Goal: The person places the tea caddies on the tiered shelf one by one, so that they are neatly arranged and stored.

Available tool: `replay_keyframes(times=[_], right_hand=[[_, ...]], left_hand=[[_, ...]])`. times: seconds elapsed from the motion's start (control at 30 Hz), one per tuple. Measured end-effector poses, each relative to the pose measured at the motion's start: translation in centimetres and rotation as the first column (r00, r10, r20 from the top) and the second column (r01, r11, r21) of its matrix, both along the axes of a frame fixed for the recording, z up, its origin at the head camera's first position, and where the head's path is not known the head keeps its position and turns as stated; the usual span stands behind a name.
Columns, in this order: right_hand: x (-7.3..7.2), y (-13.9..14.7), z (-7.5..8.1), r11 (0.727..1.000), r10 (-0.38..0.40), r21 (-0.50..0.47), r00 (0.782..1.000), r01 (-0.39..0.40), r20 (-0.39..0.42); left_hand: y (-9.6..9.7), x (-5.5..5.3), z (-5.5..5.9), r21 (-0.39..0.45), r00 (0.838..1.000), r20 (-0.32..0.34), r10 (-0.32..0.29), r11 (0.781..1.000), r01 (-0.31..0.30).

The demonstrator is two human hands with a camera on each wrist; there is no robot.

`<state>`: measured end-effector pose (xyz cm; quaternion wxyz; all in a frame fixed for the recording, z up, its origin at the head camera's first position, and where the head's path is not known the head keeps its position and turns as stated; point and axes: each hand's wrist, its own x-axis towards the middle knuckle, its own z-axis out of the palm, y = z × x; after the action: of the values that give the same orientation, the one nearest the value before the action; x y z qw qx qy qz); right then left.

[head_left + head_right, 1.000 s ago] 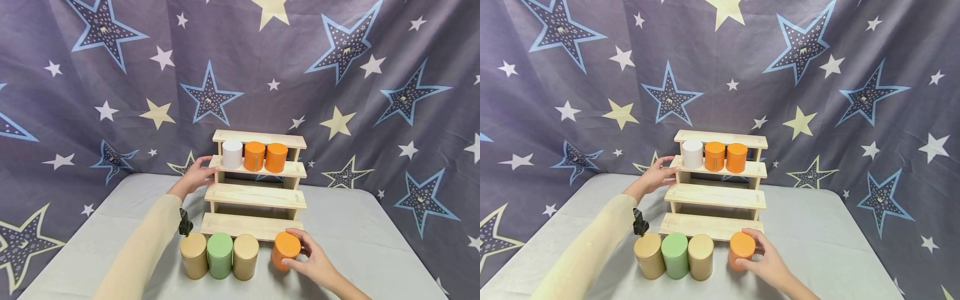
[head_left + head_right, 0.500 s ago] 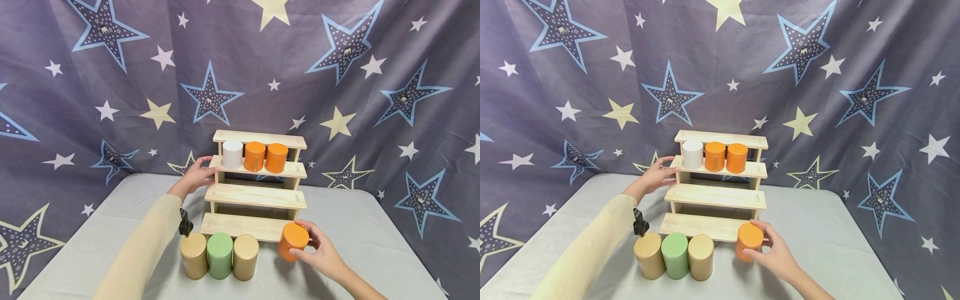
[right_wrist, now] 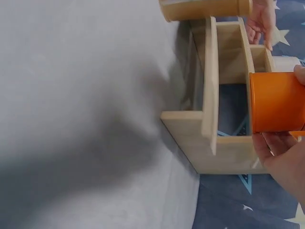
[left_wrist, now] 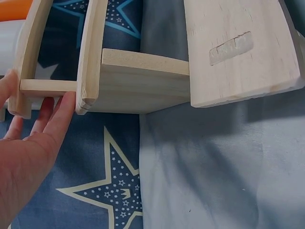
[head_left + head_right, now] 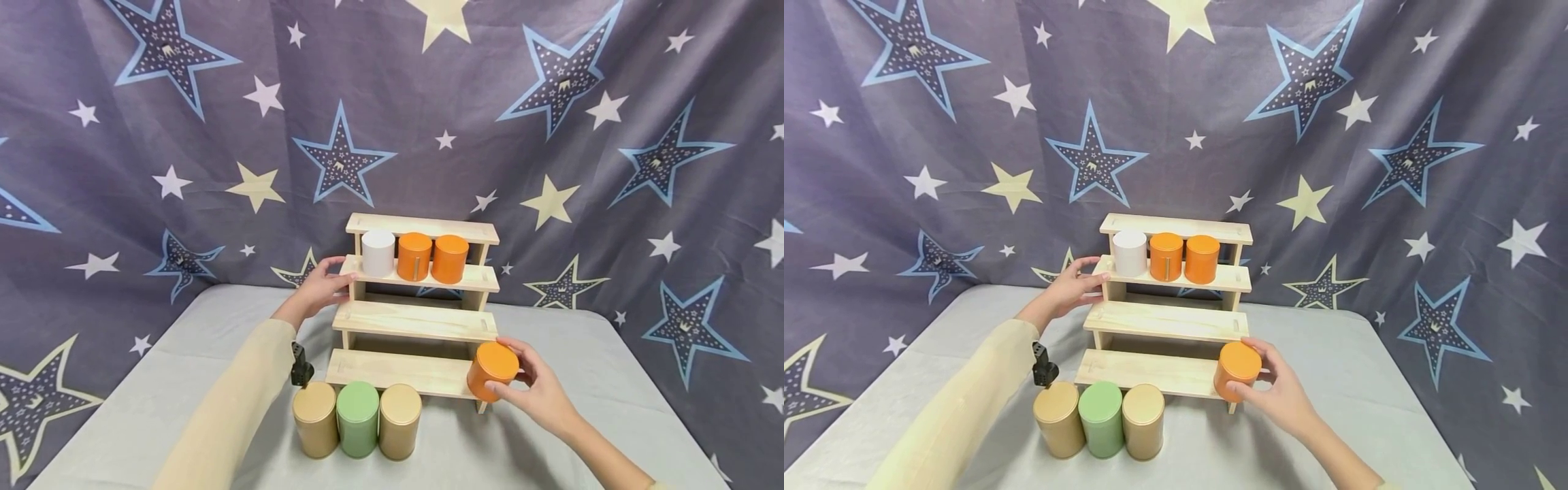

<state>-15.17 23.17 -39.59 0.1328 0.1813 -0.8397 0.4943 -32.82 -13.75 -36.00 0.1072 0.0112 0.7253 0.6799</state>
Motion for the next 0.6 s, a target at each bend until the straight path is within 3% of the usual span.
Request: replay_keyframes(times=[0.17, 0.37, 0.6], right_hand=[[-1.0, 0.5, 1.1, 0.999, -0.040, -0.015, 0.999, 0.040, -0.015], [-2.2, 1.0, 2.1, 0.999, -0.035, -0.029, 0.998, 0.034, -0.043], [-3.2, 1.5, 2.7, 0.996, -0.087, 0.025, 0.996, 0.087, 0.000]], left_hand=[[-0.1, 0.1, -0.1, -0.011, 1.000, -0.004, 0.002, 1.000, -0.002], [-0.3, 0.2, -0.3, -0.014, 1.000, -0.001, 0.010, 1.000, -0.010], [-0.1, 0.3, 0.0, -0.003, 1.000, 0.002, 0.009, 1.000, -0.009]])
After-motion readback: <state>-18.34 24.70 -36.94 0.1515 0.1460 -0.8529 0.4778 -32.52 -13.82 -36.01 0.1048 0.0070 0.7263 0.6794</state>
